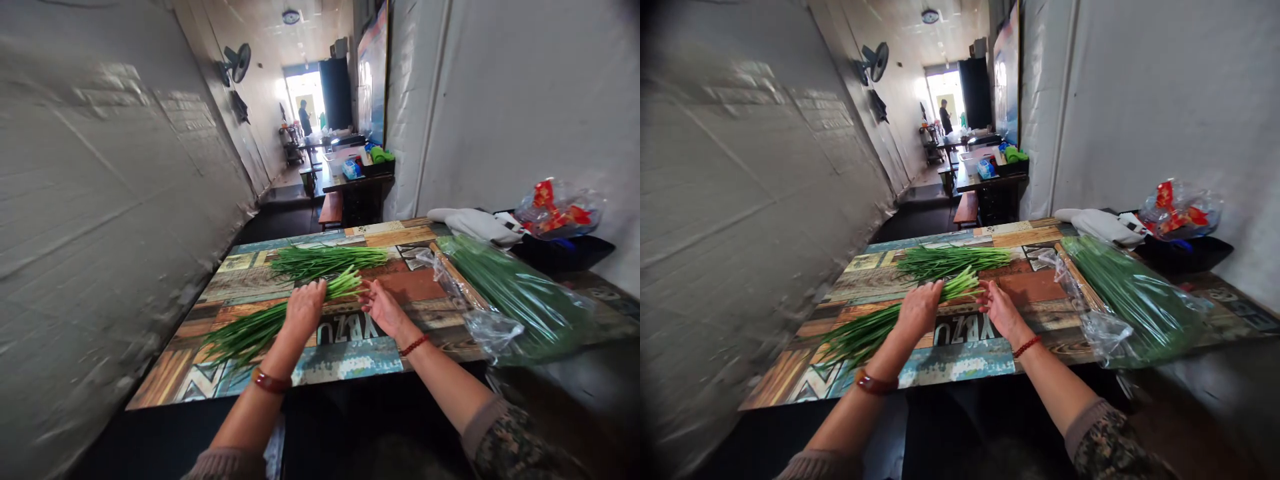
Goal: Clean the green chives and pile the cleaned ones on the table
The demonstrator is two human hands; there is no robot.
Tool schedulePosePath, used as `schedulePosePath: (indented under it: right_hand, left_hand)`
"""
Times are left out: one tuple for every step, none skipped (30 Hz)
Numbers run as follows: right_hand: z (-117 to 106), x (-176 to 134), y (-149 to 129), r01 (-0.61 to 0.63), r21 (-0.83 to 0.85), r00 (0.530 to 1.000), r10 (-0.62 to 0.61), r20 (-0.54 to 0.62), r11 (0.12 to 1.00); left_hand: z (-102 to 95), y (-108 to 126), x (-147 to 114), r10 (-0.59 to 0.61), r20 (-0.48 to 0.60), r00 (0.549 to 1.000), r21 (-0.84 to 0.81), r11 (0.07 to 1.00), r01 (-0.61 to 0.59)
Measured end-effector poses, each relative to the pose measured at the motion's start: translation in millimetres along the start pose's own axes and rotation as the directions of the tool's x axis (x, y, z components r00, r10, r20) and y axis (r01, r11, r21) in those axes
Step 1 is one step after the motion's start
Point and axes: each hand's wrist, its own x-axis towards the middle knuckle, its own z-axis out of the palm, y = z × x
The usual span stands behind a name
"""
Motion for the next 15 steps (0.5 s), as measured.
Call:
schedulePosePath:
  right_hand:
    - [0,1,1,-0.006,-0.011,1.0,0.006,-0.012,1.0]
    - [0,1,1,-0.009,-0.027,1.0,0.008,-0.017,1.0]
    - [0,2,1,-0.009,-0.046,1.0,0.009,-0.014,0.999]
    - [1,2,2,-0.005,-0.062,1.0,0.004,-0.008,0.998]
    - [1,2,2,0.0,-0.074,1.0,0.0,0.0,0.997]
    - [2,2,2,0.003,-0.082,1.0,-0.002,0.008,0.997]
    - [2,1,2,0.003,-0.085,1.0,-0.002,0.013,0.996]
    - [3,1,2,0.002,-0.087,1.0,-0.001,0.015,0.996]
    - [3,0,2,0.001,-0.089,1.0,0.0,0.013,0.996]
    - [3,0,2,-0.001,-0.091,1.0,0.002,0.01,0.996]
    - [2,0,3,-0.004,-0.094,1.0,0.005,0.006,0.996]
    - [2,0,3,-0.006,-0.097,1.0,0.007,0.002,0.995]
    - [1,0,4,-0.008,-0.099,1.0,0.008,-0.002,0.995]
    - [1,1,5,-0.011,-0.1,1.0,0.011,-0.006,0.995]
    - [0,1,6,-0.015,-0.1,1.0,0.015,-0.007,0.995]
  left_hand:
    - [-0.6,-14,-4,-0.004,-0.009,1.0,0.019,1.0,0.004]
    - [-0.4,-28,-7,-0.017,-0.007,1.0,0.04,0.999,0.018]
    - [0.4,-43,-11,-0.04,-0.001,0.999,0.063,0.997,0.04]
    - [1.9,-58,-14,-0.067,0.002,0.998,0.082,0.994,0.067]
    - [4.2,-72,-17,-0.114,0.014,0.993,0.098,0.989,0.112]
    - [7.1,-87,-20,-0.156,0.039,0.987,0.111,0.982,0.151]
    - [10.9,-100,-23,-0.202,0.06,0.978,0.121,0.974,0.193]
    - [15.6,-113,-26,-0.247,0.075,0.966,0.13,0.963,0.236]
    - [21.2,-124,-29,-0.301,0.083,0.95,0.135,0.948,0.288]
    - [27.9,-133,-32,-0.354,0.094,0.93,0.134,0.931,0.341]
    - [35.7,-141,-35,-0.409,0.113,0.906,0.125,0.91,0.395]
    - [44.5,-147,-38,-0.462,0.138,0.876,0.112,0.886,0.45]
    - [53.8,-150,-42,-0.509,0.165,0.845,0.097,0.861,0.499]
    - [63.4,-152,-46,-0.549,0.193,0.813,0.08,0.835,0.544]
    - [72.6,-151,-49,-0.576,0.214,0.789,0.065,0.814,0.577]
